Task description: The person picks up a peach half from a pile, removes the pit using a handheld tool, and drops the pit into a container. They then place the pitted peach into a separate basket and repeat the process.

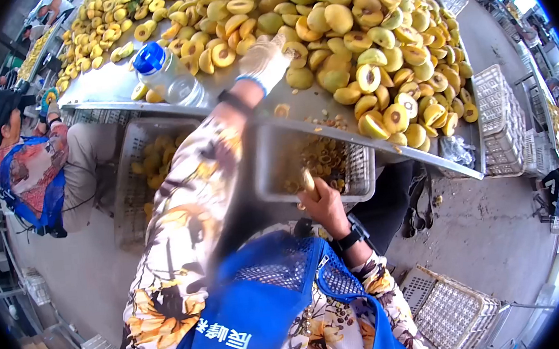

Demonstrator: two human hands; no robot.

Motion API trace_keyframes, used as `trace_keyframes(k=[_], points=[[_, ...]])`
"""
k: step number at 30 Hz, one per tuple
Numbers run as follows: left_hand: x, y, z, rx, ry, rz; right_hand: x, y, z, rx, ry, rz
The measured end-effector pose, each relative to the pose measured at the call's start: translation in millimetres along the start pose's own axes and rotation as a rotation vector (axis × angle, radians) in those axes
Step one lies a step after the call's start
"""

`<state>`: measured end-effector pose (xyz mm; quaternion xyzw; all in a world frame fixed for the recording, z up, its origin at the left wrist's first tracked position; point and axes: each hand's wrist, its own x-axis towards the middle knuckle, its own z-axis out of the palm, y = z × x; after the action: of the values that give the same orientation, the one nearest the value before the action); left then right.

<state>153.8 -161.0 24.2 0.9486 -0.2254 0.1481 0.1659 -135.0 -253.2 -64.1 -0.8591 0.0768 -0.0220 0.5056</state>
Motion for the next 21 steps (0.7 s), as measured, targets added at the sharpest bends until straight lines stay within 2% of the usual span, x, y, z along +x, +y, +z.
trace_keyframes(k=[2, 3, 5, 6, 7, 9, 10, 11, 13, 16, 18, 20, 21], points=[[34, 9, 23, -0.115, -0.193, -0.16, -6, -6, -8, -0.03, -0.006, 0.057], [45, 11, 36, -0.183, -0.311, -0.24, -10, -8, -13, -0.012, 0.064, 0.01], [49, 13, 84, -0.246, -0.197, -0.398, -14, -4, -20, -0.022, 0.096, 0.065], [47, 20, 80, -0.241, -0.168, -0.479, -15, -12, -26, 0.025, 0.119, 0.11], [45, 23, 69, -0.267, -0.271, -0.513, -13, -16, -31, 0.001, 0.148, 0.042], [38, 11, 61, -0.339, -0.26, -0.487, -8, -19, -39, -0.037, 0.194, -0.081], [36, 0, 60, -0.318, -0.255, -0.49, -3, -16, -38, -0.02, 0.209, -0.032], [35, -3, 57, -0.299, -0.305, -0.518, 2, -28, -43, 0.163, 0.187, 0.181], [27, -14, 59, -0.413, -0.354, -0.556, 17, -10, -33, 0.2, 0.239, 0.108], [20, -15, 49, -0.362, -0.364, -0.463, 38, -6, -30, 0.085, 0.246, 0.178], [16, -12, 50, -0.374, -0.298, -0.357, 46, -8, -28, 0.051, 0.263, 0.226], [21, -6, 58, -0.435, -0.209, -0.276, 51, -3, -26, 0.077, 0.286, 0.174], [25, -3, 63, -0.462, -0.276, -0.288, 50, -1, -27, 0.088, 0.3, 0.148]])
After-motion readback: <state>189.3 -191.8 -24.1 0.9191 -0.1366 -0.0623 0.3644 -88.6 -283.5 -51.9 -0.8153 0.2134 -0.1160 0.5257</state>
